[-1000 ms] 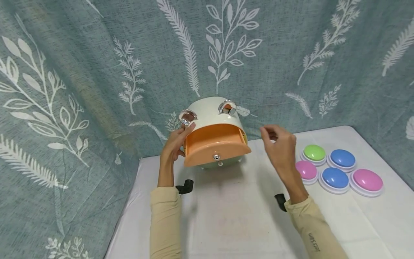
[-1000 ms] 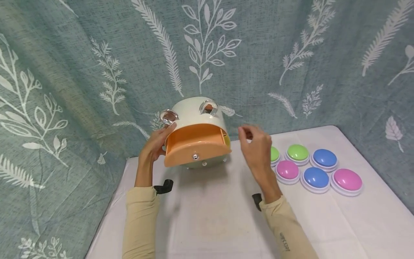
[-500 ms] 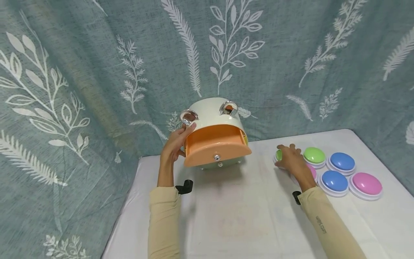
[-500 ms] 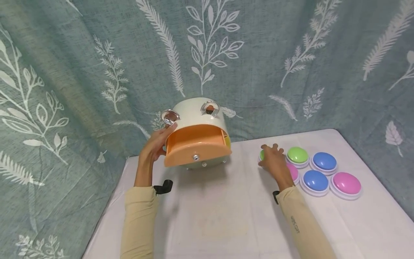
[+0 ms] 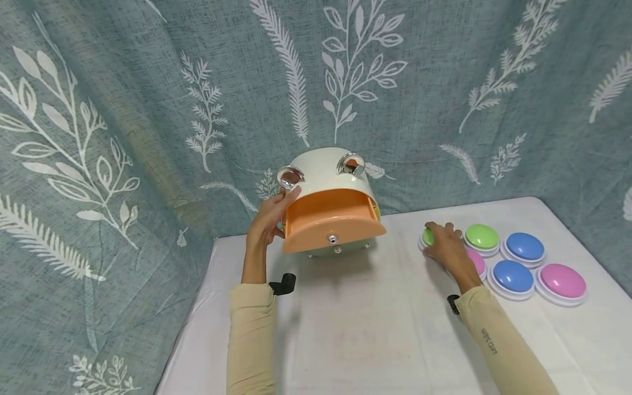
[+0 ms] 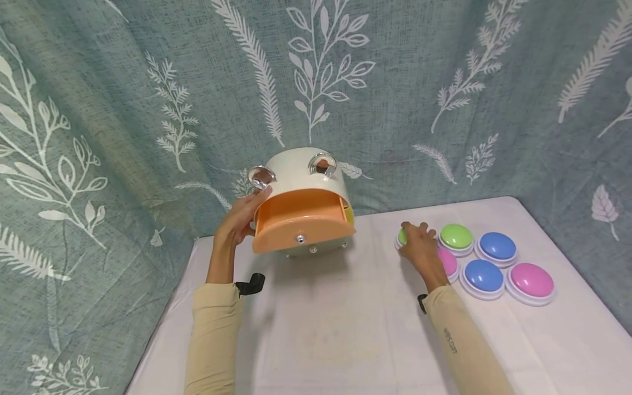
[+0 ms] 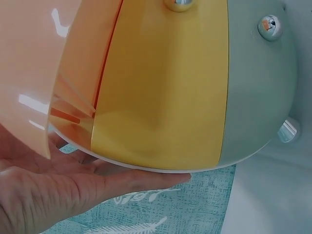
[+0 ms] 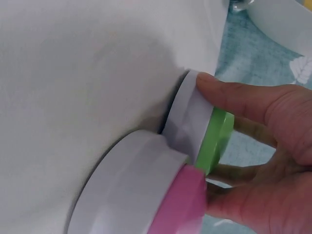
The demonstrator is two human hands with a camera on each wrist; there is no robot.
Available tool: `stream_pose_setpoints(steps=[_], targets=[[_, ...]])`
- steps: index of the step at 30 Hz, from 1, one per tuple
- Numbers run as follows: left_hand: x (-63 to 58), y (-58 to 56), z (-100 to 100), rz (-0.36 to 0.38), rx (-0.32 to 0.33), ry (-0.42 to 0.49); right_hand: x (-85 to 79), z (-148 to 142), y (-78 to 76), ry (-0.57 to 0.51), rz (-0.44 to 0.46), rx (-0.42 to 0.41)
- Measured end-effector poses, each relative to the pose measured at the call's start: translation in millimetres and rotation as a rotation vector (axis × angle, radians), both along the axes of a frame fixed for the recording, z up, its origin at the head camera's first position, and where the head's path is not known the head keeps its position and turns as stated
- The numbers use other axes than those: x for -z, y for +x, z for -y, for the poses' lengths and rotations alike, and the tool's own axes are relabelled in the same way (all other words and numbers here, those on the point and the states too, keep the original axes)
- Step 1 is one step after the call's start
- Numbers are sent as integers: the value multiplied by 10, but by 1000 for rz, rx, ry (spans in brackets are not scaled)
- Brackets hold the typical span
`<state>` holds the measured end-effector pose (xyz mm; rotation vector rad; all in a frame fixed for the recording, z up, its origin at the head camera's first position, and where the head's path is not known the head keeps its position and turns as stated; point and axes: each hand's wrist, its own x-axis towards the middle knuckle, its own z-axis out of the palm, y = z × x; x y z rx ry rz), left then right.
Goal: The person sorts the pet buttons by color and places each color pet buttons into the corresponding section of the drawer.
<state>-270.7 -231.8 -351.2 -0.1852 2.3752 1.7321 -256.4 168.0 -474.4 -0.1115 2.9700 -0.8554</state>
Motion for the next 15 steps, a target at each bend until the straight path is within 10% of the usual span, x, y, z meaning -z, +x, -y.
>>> stream_pose_setpoints(steps=[7, 15], targets=[[-7, 2, 11, 4, 6, -1, -179, 82, 76, -78, -138, 46], [-18, 6, 15, 16, 14, -2, -893, 233, 302, -97, -259, -1]])
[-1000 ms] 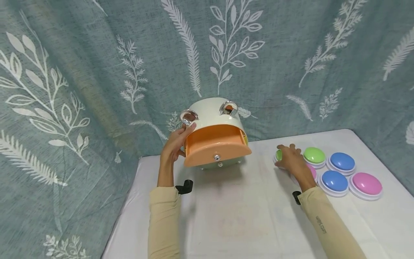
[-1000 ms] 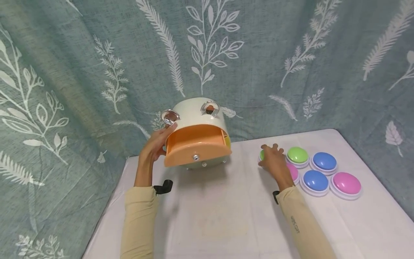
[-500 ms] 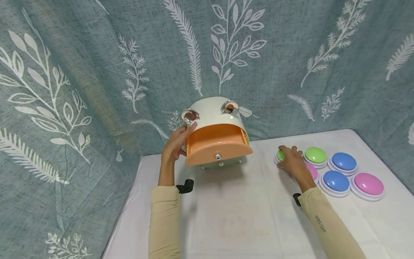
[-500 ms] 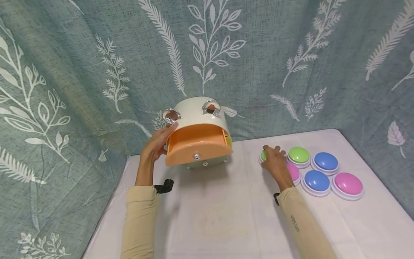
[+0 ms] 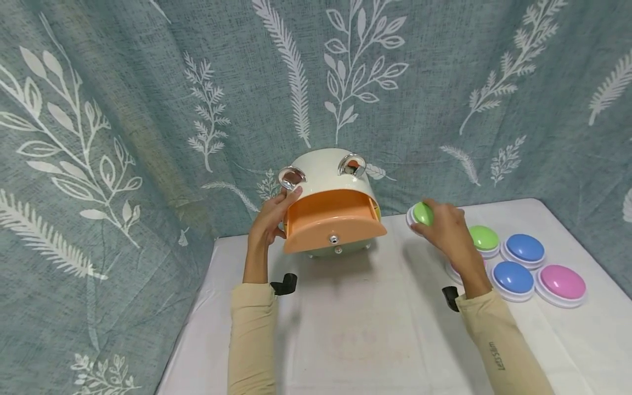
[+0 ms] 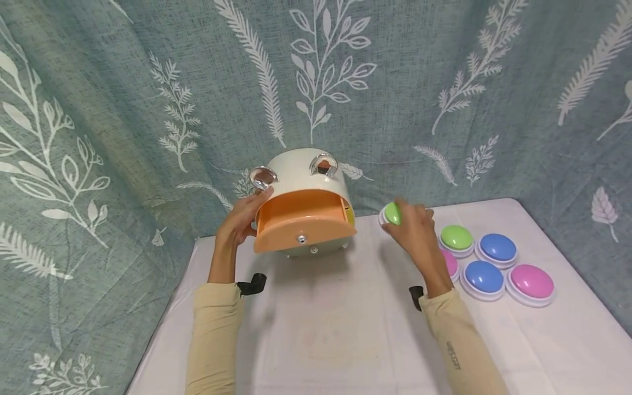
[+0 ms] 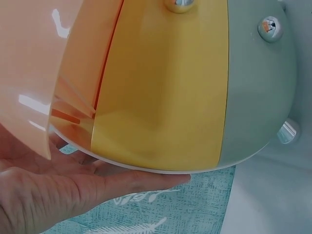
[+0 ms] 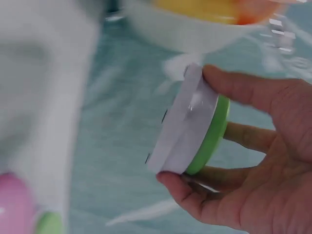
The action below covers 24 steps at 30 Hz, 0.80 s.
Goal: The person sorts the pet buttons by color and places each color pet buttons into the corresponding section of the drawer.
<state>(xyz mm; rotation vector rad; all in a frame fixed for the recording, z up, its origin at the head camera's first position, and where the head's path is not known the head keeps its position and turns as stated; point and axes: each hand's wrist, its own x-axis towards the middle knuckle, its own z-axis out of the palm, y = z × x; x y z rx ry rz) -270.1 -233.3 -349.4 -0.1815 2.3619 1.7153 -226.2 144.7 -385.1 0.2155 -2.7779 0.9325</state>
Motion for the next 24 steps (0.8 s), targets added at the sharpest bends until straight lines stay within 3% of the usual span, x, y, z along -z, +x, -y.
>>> stream_pose_setpoints(steps=[5, 9, 16, 24], targets=[[14, -9, -1, 5, -2, -11, -423, 109, 131, -81, 2, -8], [20, -12, -2, 4, -1, -4, -657, 268, 198, -144, -42, -37], [10, -9, 2, -3, -1, -1, -898, 780, 231, -228, -90, -173], [11, -14, 6, -8, 1, 1, -1075, 1358, 96, -101, -22, -342]])
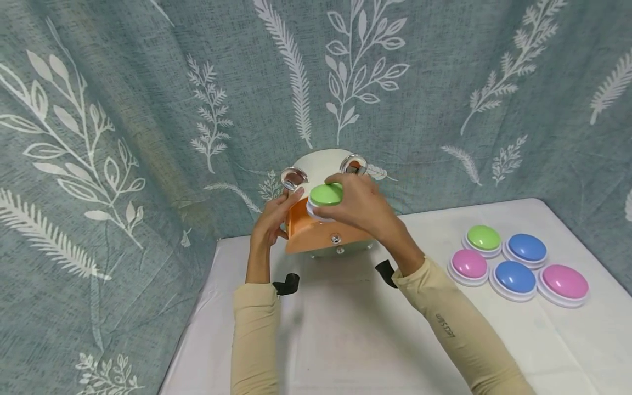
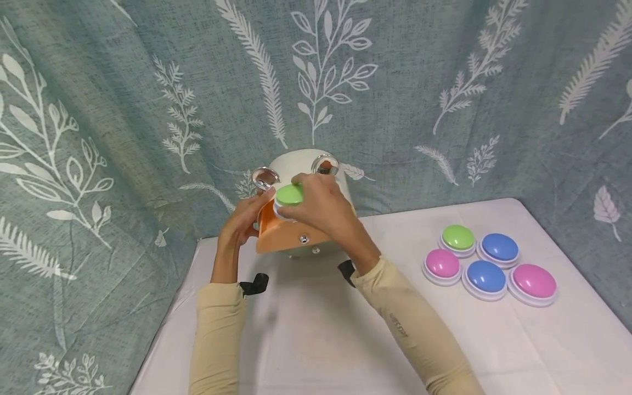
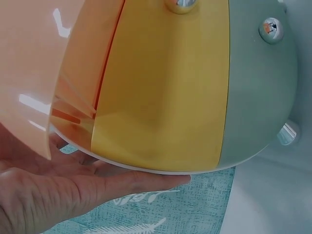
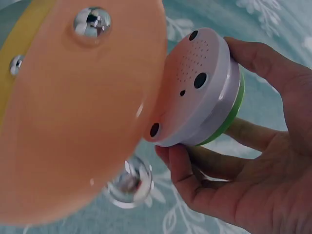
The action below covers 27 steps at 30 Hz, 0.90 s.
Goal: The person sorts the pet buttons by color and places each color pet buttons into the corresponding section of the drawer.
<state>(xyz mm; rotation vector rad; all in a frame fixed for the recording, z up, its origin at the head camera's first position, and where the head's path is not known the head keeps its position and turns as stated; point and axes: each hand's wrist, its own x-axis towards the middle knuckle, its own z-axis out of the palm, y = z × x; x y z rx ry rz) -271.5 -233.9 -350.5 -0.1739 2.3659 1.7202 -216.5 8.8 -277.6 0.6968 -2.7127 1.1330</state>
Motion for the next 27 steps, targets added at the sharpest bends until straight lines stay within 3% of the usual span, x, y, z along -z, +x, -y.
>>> stream_pose_setpoints(steps=[5, 10, 15, 20, 27], targets=[[13, 8, -1, -3, 10, 2, 0, 222, -84, 88, 40, -20], [23, 5, -5, -13, 4, 10, 41, 402, -157, 205, 40, 13], [31, 21, -14, -19, -22, 13, 62, 556, -221, 300, 104, 31], [30, 34, -22, -18, -30, 16, 83, 659, -267, 358, 155, 26], [22, 31, -17, -24, -34, 7, 75, 724, -294, 393, 147, -43]])
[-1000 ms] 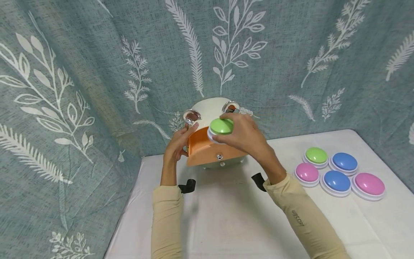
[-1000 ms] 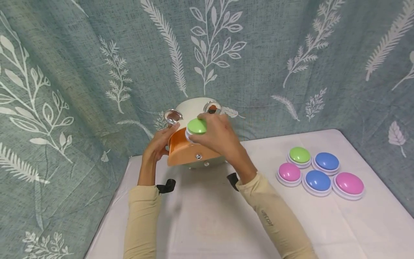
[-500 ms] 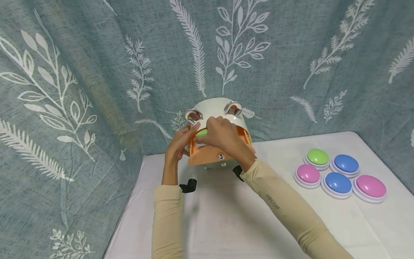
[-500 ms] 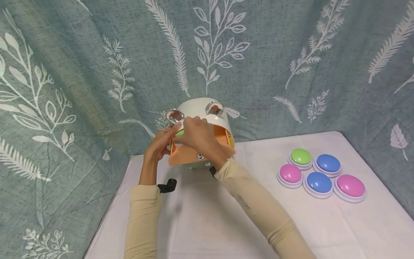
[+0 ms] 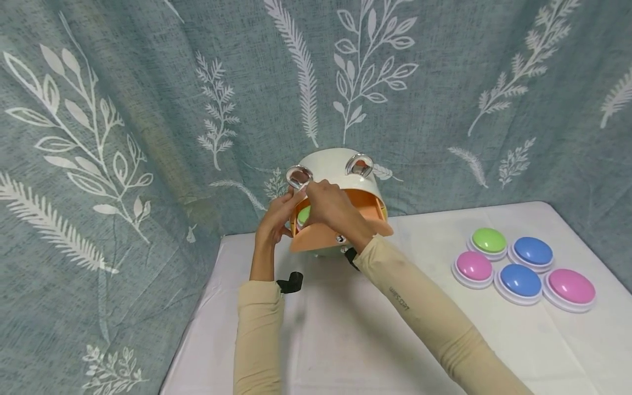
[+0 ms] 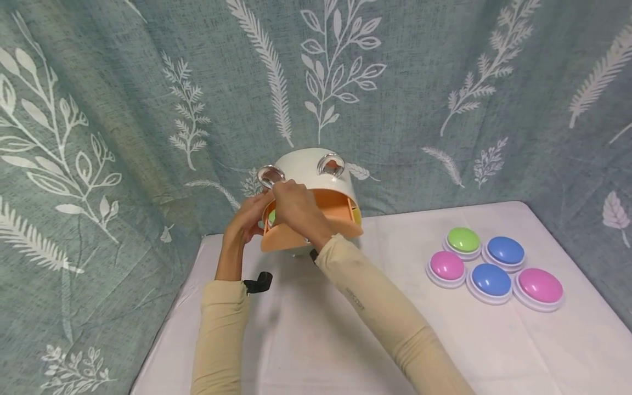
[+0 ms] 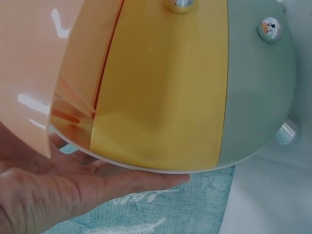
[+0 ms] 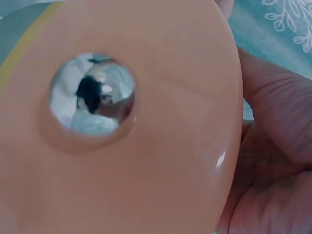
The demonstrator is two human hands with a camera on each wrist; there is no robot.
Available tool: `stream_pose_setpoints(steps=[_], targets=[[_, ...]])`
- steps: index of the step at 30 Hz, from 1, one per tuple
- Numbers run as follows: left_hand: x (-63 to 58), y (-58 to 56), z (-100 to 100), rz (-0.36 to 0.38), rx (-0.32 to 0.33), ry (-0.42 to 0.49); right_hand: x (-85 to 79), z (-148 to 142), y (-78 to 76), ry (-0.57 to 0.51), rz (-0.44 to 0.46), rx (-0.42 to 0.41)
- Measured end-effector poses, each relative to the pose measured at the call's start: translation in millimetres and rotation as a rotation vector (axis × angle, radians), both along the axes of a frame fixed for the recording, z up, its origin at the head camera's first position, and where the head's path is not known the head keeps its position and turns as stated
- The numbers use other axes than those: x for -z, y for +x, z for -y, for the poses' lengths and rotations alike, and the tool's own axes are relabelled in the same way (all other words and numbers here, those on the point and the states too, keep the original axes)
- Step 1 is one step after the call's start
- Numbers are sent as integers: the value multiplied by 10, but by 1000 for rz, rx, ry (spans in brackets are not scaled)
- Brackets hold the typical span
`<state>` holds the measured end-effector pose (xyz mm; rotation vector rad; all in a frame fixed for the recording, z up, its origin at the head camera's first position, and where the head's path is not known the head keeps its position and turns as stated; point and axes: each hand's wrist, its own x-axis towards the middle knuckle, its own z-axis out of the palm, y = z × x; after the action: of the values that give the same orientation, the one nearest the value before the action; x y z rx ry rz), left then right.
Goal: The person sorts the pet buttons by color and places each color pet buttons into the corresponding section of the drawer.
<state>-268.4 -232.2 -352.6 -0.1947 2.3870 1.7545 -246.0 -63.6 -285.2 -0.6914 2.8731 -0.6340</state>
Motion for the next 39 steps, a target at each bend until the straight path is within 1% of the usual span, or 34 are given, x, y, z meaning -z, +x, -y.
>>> stream_pose_setpoints(steps=[7, 8, 10, 13, 15, 17, 20, 22, 24, 26, 29, 31, 35, 39], targets=[[15, -15, 9, 0, 37, -9, -29, -61, -49, 29, 91, -69], [13, -15, 12, -2, 40, -8, -34, -81, -46, 22, 102, -75], [8, -14, 5, 3, 40, -5, -27, -138, -17, -19, 93, -74], [2, -9, -25, 19, 41, -4, -15, -279, 91, -134, 35, -49], [7, -17, -40, 31, 48, -9, -6, -397, 184, -222, -36, -21], [11, -28, -39, 31, 58, -14, -19, -520, 269, -281, -102, 4], [13, -35, -13, 22, 58, -18, -18, -693, 360, -322, -189, 37], [8, -32, 7, 19, 49, -16, 10, -809, 403, -338, -228, 57], [3, -26, 21, 22, 41, -12, 64, -935, 436, -346, -266, 94], [-4, -28, 19, 24, 47, -14, 136, -1082, 454, -360, -319, 154], [-11, -32, 15, 24, 49, -17, 258, -1317, 446, -375, -398, 275], [-10, -33, 12, 27, 43, -13, 342, -1485, 422, -371, -432, 344], [1, -27, -8, 34, 34, 4, 533, -1866, 380, -317, -435, 442], [6, -27, -19, 45, 25, -5, 812, -2282, 322, -270, -392, 514]])
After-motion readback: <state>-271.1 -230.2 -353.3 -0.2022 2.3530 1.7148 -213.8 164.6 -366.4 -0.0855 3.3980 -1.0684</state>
